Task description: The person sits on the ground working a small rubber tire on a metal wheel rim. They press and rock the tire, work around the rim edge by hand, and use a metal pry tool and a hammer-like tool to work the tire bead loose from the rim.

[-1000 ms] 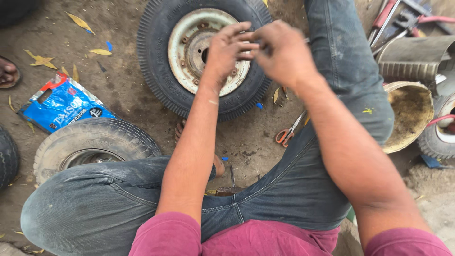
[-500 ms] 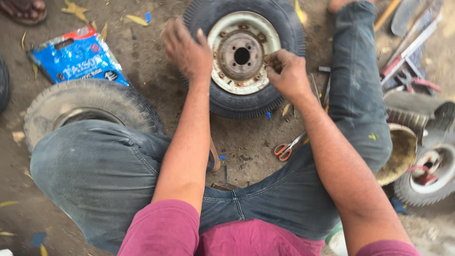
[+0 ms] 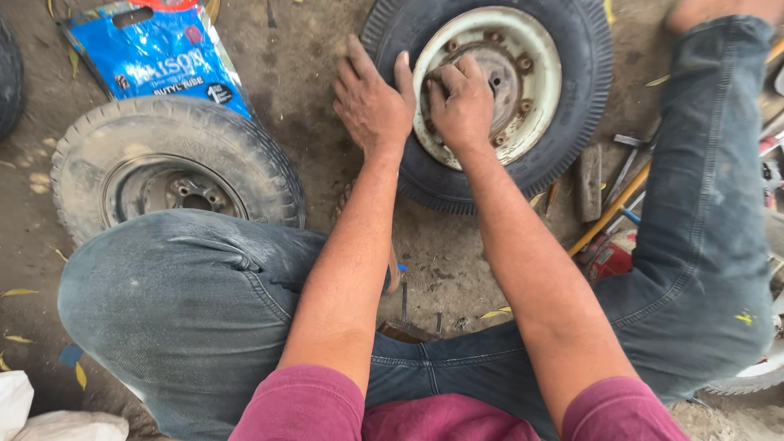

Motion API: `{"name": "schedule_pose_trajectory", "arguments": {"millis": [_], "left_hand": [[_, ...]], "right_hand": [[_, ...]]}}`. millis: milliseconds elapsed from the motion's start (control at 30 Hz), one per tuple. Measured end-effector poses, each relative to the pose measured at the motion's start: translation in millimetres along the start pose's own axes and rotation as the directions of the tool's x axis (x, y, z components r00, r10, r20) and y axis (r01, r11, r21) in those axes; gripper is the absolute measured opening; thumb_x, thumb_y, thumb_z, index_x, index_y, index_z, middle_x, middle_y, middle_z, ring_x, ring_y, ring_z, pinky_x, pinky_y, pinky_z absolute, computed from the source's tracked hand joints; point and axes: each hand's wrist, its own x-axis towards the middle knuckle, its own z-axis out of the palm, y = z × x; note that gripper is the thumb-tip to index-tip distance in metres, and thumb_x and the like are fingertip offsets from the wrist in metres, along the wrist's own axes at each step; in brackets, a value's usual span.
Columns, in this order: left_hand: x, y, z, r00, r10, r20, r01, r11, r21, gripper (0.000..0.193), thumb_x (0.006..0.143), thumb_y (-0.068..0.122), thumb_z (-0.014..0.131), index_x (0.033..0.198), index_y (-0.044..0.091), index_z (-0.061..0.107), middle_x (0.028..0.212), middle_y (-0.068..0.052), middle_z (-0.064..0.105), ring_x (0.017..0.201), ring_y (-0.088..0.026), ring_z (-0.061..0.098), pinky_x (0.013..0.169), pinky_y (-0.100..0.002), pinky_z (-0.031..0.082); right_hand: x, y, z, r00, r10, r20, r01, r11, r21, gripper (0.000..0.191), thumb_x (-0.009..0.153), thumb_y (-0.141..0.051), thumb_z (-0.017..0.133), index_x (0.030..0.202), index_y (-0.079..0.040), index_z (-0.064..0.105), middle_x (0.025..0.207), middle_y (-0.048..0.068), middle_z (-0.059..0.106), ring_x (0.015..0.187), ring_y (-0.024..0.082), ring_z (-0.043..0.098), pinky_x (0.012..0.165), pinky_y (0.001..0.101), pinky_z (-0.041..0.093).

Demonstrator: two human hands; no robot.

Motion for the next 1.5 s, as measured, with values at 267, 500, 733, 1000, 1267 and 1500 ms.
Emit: {"name": "schedule_pose_trajectory", "arguments": {"millis": [267, 500, 733, 1000, 1267, 1500], "left_hand": [[-1, -1, 2, 1.000, 0.030, -0.004, -0.030, 0.999, 0.023, 0.077, 0.102, 0.061, 0.053, 0.153, 0.006, 0.035, 0.135, -0.019, 0.054, 0.121, -0.038, 0.059, 0.094, -0.053, 0.053], [-1, -6, 5, 0.998, 0.055, 0.031, -0.056, 0.998, 0.039, 0.076, 0.103, 0.060, 0.049, 0.153, 0.005, 0.032, 0.135, -0.020, 0.052, 0.121, -0.037, 0.059, 0.092, -0.052, 0.055], [-2, -11, 12, 0.996, 0.076, 0.038, -0.078, 0.994, 0.080, 0.075, 0.106, 0.060, 0.045, 0.154, 0.006, 0.030, 0.139, -0.022, 0.050, 0.126, -0.038, 0.057, 0.096, -0.055, 0.054], [-1, -8, 8, 0.997, 0.048, 0.061, -0.051, 0.997, 0.057, 0.076, 0.105, 0.060, 0.045, 0.154, 0.005, 0.030, 0.137, -0.021, 0.051, 0.125, -0.039, 0.059, 0.097, -0.055, 0.054], [0, -8, 8, 0.997, 0.057, 0.061, -0.060, 0.997, 0.053, 0.076, 0.104, 0.060, 0.046, 0.154, 0.005, 0.031, 0.137, -0.023, 0.051, 0.124, -0.039, 0.059, 0.097, -0.055, 0.053], [-1, -10, 10, 0.996, 0.074, 0.046, -0.076, 0.996, 0.049, 0.076, 0.105, 0.060, 0.046, 0.154, 0.005, 0.031, 0.140, -0.024, 0.051, 0.127, -0.040, 0.058, 0.098, -0.055, 0.053]], "right_hand": [[-1, 4, 4, 0.999, 0.033, 0.039, -0.030, 0.997, -0.070, 0.015, 0.091, -0.014, 0.077, 0.092, -0.006, 0.064, 0.099, 0.013, 0.059, 0.097, 0.037, 0.061, 0.082, 0.0479, 0.050], [-5, 3, -7, 0.997, -0.018, 0.080, 0.018, 1.000, -0.004, 0.022, 0.090, -0.011, 0.075, 0.111, -0.006, 0.069, 0.100, 0.013, 0.058, 0.099, 0.036, 0.060, 0.084, 0.0480, 0.050], [-3, 15, -9, 0.986, -0.046, 0.160, 0.058, 0.995, -0.075, 0.024, 0.088, -0.018, 0.084, 0.100, -0.008, 0.066, 0.104, 0.011, 0.058, 0.100, 0.034, 0.062, 0.083, 0.0463, 0.053], [-5, 17, -10, 0.987, -0.050, 0.151, 0.056, 0.998, -0.037, 0.027, 0.087, -0.017, 0.084, 0.103, -0.007, 0.064, 0.103, 0.010, 0.058, 0.098, 0.033, 0.064, 0.081, 0.0448, 0.054], [-5, 16, -11, 0.988, -0.079, 0.130, 0.079, 0.997, 0.005, 0.033, 0.082, -0.012, 0.084, 0.110, -0.006, 0.067, 0.102, 0.011, 0.059, 0.097, 0.033, 0.064, 0.080, 0.0448, 0.054], [-3, 13, -13, 0.990, -0.029, 0.136, 0.025, 0.999, 0.031, 0.031, 0.082, -0.012, 0.086, 0.102, -0.002, 0.064, 0.100, 0.012, 0.059, 0.093, 0.033, 0.064, 0.078, 0.0448, 0.052]]}}
